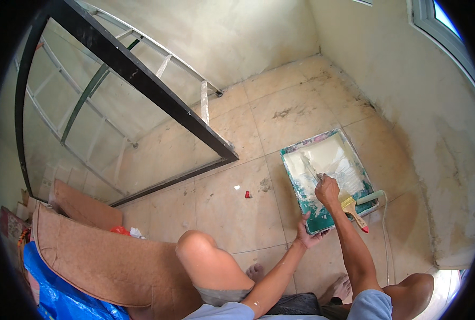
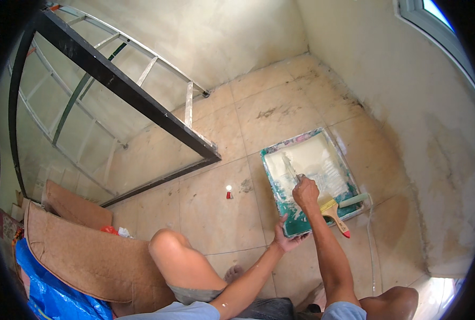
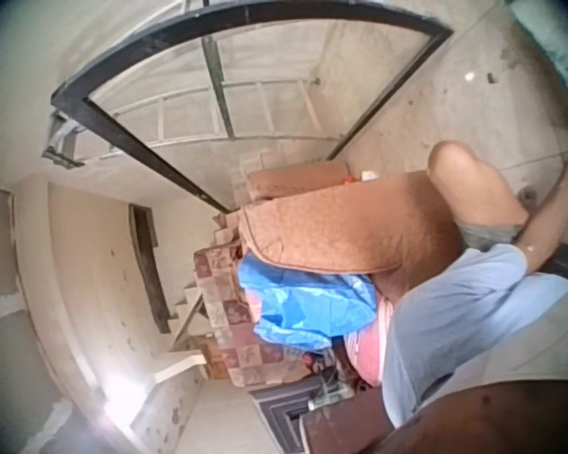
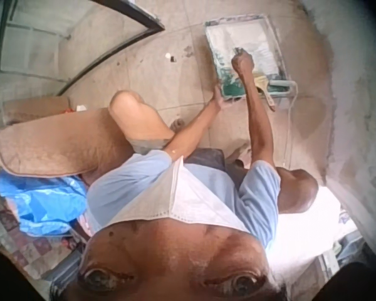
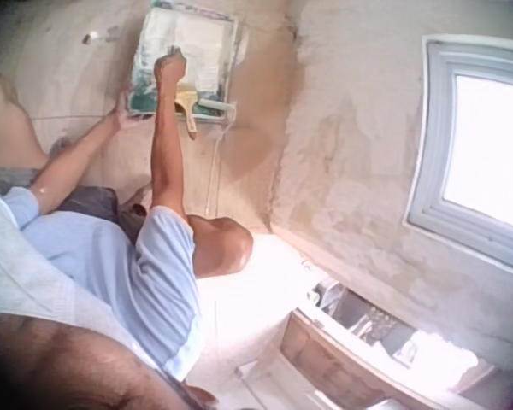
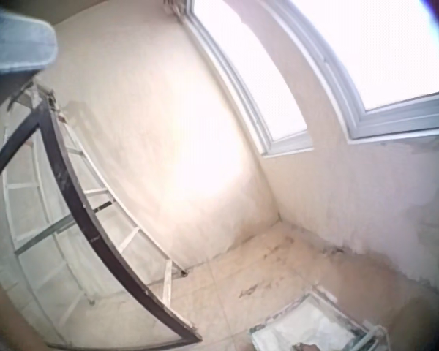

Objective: The person mixes paint in a tray using a paintbrush and a roller.

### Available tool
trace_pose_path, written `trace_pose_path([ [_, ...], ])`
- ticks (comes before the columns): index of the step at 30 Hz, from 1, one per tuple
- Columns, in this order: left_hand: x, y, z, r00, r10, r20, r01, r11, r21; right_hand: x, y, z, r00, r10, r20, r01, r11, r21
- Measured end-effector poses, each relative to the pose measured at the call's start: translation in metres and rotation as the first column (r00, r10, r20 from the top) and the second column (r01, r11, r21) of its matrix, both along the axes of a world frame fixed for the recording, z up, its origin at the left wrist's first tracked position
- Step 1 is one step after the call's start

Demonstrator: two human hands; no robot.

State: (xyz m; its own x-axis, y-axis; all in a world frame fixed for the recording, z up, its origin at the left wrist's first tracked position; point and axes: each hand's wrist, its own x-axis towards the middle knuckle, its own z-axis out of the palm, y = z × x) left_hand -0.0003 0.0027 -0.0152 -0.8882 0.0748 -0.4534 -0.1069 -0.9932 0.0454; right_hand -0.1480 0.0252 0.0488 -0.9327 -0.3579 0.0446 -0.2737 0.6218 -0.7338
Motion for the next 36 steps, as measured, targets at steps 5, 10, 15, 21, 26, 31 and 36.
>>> trace_pose_path([
  [5,-0.004,0.001,0.002,1.000,-0.010,-0.029,0.011,1.000,0.007,-0.003,0.002,-0.010,0.994,0.057,-0.090,-0.059,0.998,-0.022],
  [10,0.004,-0.001,-0.003,1.000,0.008,0.019,-0.008,1.000,0.010,-0.003,0.005,0.013,0.996,-0.046,0.075,0.038,0.994,0.104],
  [15,-0.003,0.001,0.005,0.999,0.005,0.032,-0.005,1.000,-0.019,-0.009,0.011,0.001,0.999,0.050,0.002,-0.050,0.999,-0.008],
  [21,-0.001,-0.001,0.005,1.000,-0.013,0.010,0.014,0.999,-0.029,-0.012,0.013,0.003,1.000,-0.001,0.026,0.000,0.999,0.034],
  [26,-0.002,0.000,0.008,0.999,-0.007,0.043,0.008,0.999,-0.039,-0.016,0.018,0.009,0.996,-0.069,0.061,0.068,0.997,0.029],
  [31,-0.004,0.002,0.009,1.000,-0.009,0.026,0.010,0.998,-0.056,-0.019,0.019,-0.005,1.000,0.002,0.000,-0.002,1.000,0.029],
  [36,0.000,0.000,0.007,0.999,0.012,0.047,-0.009,0.998,-0.064,-0.023,0.018,0.016,0.994,-0.044,0.100,0.035,0.995,0.095],
])
